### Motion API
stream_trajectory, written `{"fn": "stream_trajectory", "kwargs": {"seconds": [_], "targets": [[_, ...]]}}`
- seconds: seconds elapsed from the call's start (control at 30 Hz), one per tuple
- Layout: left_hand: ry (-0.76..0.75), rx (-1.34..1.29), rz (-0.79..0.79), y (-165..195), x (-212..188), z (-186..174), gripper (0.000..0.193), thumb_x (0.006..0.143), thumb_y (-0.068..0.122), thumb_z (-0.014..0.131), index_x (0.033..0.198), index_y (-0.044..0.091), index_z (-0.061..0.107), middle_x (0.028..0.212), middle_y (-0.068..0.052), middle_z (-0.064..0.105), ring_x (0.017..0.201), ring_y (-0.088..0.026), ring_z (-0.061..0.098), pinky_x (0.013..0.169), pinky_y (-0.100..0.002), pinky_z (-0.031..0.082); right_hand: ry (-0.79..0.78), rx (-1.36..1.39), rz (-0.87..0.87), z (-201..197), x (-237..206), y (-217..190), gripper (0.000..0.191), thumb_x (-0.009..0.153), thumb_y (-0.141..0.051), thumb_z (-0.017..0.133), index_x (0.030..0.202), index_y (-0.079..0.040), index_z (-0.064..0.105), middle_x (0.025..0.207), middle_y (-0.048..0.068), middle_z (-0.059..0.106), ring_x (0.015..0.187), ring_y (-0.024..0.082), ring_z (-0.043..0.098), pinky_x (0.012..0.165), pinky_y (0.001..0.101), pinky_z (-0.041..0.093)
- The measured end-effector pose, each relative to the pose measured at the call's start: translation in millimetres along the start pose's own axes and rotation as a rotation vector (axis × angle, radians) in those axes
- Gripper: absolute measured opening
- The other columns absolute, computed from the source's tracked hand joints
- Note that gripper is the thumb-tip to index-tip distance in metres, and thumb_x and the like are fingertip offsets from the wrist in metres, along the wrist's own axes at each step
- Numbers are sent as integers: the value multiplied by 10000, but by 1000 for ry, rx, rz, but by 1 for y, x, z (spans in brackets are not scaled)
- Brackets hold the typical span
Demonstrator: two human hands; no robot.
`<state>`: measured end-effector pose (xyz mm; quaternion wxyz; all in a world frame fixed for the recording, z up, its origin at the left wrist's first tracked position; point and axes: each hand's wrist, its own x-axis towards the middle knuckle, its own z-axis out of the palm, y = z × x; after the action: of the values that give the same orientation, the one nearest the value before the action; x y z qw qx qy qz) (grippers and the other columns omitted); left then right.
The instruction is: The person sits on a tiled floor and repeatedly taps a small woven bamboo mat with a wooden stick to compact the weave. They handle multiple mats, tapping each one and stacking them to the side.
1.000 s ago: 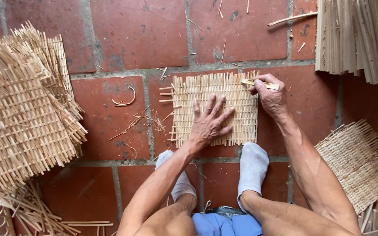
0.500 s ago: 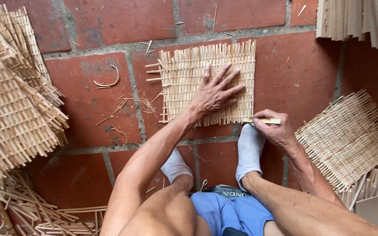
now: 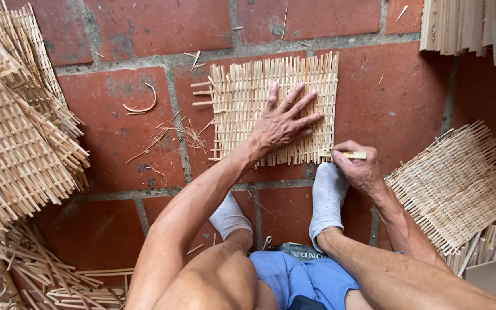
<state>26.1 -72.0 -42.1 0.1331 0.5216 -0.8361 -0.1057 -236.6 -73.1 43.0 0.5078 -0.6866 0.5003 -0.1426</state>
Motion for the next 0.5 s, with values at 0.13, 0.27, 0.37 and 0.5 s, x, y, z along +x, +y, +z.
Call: {"fn": "stream_trajectory", "kwargs": {"seconds": [0.13,0.27,0.37,0.5], "targets": [[-35,-65,-27,-4,2,3,535,1050,621,460,1559,458,431,1726,-9,221,1604,-280,128,1251,-665,-34,-53,-190,-82,1,-1,-3,89,926,-108,695,934,-25,728,728,36,722,574,111,666,465,256,538],[-57,-39,-23,-17,-2,-3,685,950,661,515,1595,454,411,1743,-20,198,1611,-289,106,1288,-610,-3,-98,-173,-188,16,3,-12,109,884,-130,732,908,-24,741,750,61,745,578,124,678,469,269,545],[-72,20,-24,-26,-6,-10,780,882,727,540,1588,420,414,1735,-37,189,1600,-303,100,1261,-641,4,-122,-154,-246,29,9,-21,134,876,-128,738,939,-10,749,810,84,760,662,138,712,563,290,572],[-38,-61,-14,-33,-7,-12,762,906,767,529,1574,418,416,1719,-52,190,1592,-307,106,1254,-669,2,-136,-114,-195,35,17,-28,128,869,-125,744,935,-16,752,822,81,771,700,149,738,639,299,590]]}}
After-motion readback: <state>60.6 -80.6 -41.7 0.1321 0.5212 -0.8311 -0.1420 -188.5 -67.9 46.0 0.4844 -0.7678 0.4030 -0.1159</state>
